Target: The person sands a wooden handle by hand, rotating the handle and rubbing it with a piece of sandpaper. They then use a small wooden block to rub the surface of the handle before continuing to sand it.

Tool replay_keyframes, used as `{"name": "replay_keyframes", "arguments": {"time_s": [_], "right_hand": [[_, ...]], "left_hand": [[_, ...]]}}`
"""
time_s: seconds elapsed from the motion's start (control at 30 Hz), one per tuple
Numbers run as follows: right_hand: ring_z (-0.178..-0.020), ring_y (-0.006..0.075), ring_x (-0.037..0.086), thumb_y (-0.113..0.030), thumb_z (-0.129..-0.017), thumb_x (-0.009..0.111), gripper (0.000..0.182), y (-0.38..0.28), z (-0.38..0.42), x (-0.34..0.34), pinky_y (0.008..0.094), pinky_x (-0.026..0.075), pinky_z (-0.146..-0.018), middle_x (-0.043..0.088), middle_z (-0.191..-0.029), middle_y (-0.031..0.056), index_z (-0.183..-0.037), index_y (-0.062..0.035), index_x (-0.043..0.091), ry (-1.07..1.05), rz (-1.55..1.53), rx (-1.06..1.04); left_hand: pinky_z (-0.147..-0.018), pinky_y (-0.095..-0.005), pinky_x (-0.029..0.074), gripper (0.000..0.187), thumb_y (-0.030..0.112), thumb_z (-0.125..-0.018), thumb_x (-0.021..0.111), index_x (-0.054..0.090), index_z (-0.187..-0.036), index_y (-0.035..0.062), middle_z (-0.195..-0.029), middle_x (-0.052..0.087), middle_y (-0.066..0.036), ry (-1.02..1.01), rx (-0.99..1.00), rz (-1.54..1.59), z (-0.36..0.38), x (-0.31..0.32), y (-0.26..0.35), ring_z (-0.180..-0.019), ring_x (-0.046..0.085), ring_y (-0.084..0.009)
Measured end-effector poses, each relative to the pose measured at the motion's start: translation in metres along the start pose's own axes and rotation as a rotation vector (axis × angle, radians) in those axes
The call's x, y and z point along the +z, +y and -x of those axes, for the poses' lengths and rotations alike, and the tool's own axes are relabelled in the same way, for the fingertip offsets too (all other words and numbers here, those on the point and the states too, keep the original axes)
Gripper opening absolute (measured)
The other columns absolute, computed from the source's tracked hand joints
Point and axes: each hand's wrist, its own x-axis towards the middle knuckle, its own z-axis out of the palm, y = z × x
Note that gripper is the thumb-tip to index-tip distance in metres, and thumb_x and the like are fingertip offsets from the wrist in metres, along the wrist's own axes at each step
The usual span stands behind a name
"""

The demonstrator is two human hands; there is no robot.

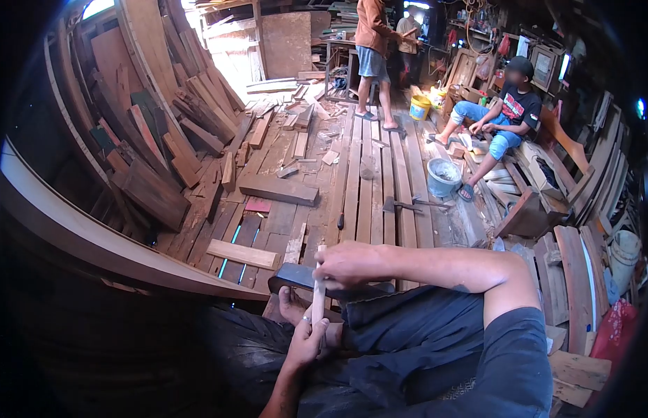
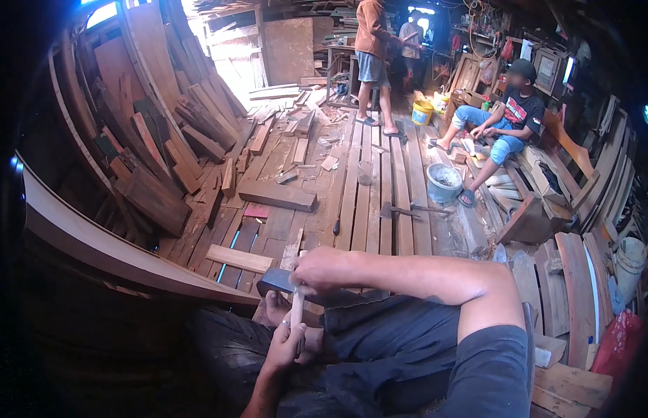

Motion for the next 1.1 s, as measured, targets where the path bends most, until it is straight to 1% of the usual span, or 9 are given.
{"name": "replay_keyframes", "arguments": {"time_s": [0.1,0.23,0.43,0.53,0.63,0.73,0.93,1.03,1.1], "right_hand": [[-0.091,0.0425,0.067,-0.033,-0.097,0.063,0.029,-0.001,0.002,0.002,0.0522,0.055,-0.08,0.064,-0.098,0.0212,-0.098,-0.0047,0.069,0.045,0.05,0.045],[-0.092,0.0399,0.069,-0.031,-0.097,0.063,0.027,-0.007,-0.006,0.011,0.0518,0.057,-0.076,0.064,-0.104,0.0201,-0.103,-0.0064,0.069,-0.205,-0.129,-0.124],[-0.093,0.0399,0.07,-0.03,-0.096,0.064,0.024,-0.002,0.003,-0.002,0.0522,0.057,-0.078,0.066,-0.105,0.0182,-0.105,-0.0089,0.071,-0.027,0.105,0.041],[-0.092,0.0389,0.071,-0.027,-0.096,0.064,0.021,-0.006,-0.001,0.007,0.0505,0.058,-0.076,0.065,-0.101,0.0173,-0.104,-0.0092,0.071,-0.068,0.038,-0.061],[-0.089,0.0387,0.071,-0.022,-0.092,0.063,0.02,-0.013,0.001,0.001,0.0485,0.058,-0.072,0.065,-0.096,0.0178,-0.101,-0.0063,0.071,-0.139,-0.075,-0.077],[-0.087,0.0392,0.071,-0.018,-0.088,0.064,0.02,0.003,0.0,-0.005,0.0483,0.058,-0.07,0.064,-0.093,0.0196,-0.099,-0.0033,0.072,0.061,0.206,-0.007],[-0.087,0.0393,0.071,-0.02,-0.091,0.063,0.021,-0.005,0.002,0.004,0.0497,0.058,-0.071,0.065,-0.097,0.0193,-0.096,-0.0021,0.073,-0.08,-0.019,-0.088],[-0.087,0.0401,0.07,-0.024,-0.093,0.064,0.024,-0.002,0.002,0.0,0.0505,0.057,-0.073,0.066,-0.096,0.0193,-0.095,-0.0026,0.073,-0.034,-0.034,-0.027],[-0.087,0.0408,0.069,-0.027,-0.094,0.065,0.025,0.002,0.003,-0.001,0.0508,0.056,-0.074,0.066,-0.094,0.0193,-0.094,-0.0034,0.074,0.02,0.013,0.038]], "left_hand": [[-0.099,-0.0296,0.045,0.052,0.018,-0.106,0.057,0.044,-0.151,-0.004,-0.121,0.062,-0.007,0.004,-0.013,0.024,0.0,0.0,-0.002,-0.111,0.056,-0.0134],[-0.098,-0.0295,0.045,0.051,0.018,-0.106,0.056,0.044,-0.151,-0.0038,-0.12,0.062,-0.007,0.014,0.017,0.026,0.001,0.002,-0.001,-0.11,0.056,-0.0132],[-0.094,-0.0295,0.046,0.049,0.02,-0.107,0.056,0.046,-0.149,-0.0031,-0.117,0.063,-0.007,0.0,-0.016,-0.006,0.0,-0.001,-0.001,-0.106,0.056,-0.0126],[-0.092,-0.0299,0.047,0.048,0.021,-0.106,0.056,0.047,-0.148,-0.0034,-0.113,0.063,-0.006,0.006,-0.021,0.002,0.001,0.0,-0.001,-0.103,0.056,-0.0126],[-0.069,-0.0229,0.044,0.049,0.018,-0.106,0.057,0.047,-0.149,-0.0009,-0.095,0.057,0.003,0.014,0.043,0.003,-0.001,0.001,-0.002,-0.082,0.051,-0.0042],[-0.068,-0.0229,0.044,0.048,0.019,-0.106,0.057,0.048,-0.149,-0.0008,-0.094,0.057,0.003,0.032,0.033,-0.028,-0.001,0.001,-0.004,-0.081,0.051,-0.0042],[-0.067,-0.0226,0.043,0.047,0.02,-0.106,0.057,0.049,-0.147,-0.0008,-0.092,0.056,0.004,0.015,0.062,0.005,-0.001,0.003,-0.001,-0.079,0.05,-0.0038],[-0.088,-0.0284,0.048,0.047,0.021,-0.106,0.057,0.049,-0.146,-0.0038,-0.108,0.062,-0.004,0.006,-0.028,0.042,0.002,0.001,0.004,-0.099,0.056,-0.0102],[-0.085,-0.0273,0.048,0.046,0.021,-0.107,0.056,0.049,-0.145,-0.0038,-0.106,0.062,-0.003,0.004,-0.086,0.024,0.002,-0.001,0.004,-0.096,0.056,-0.0092]]}}
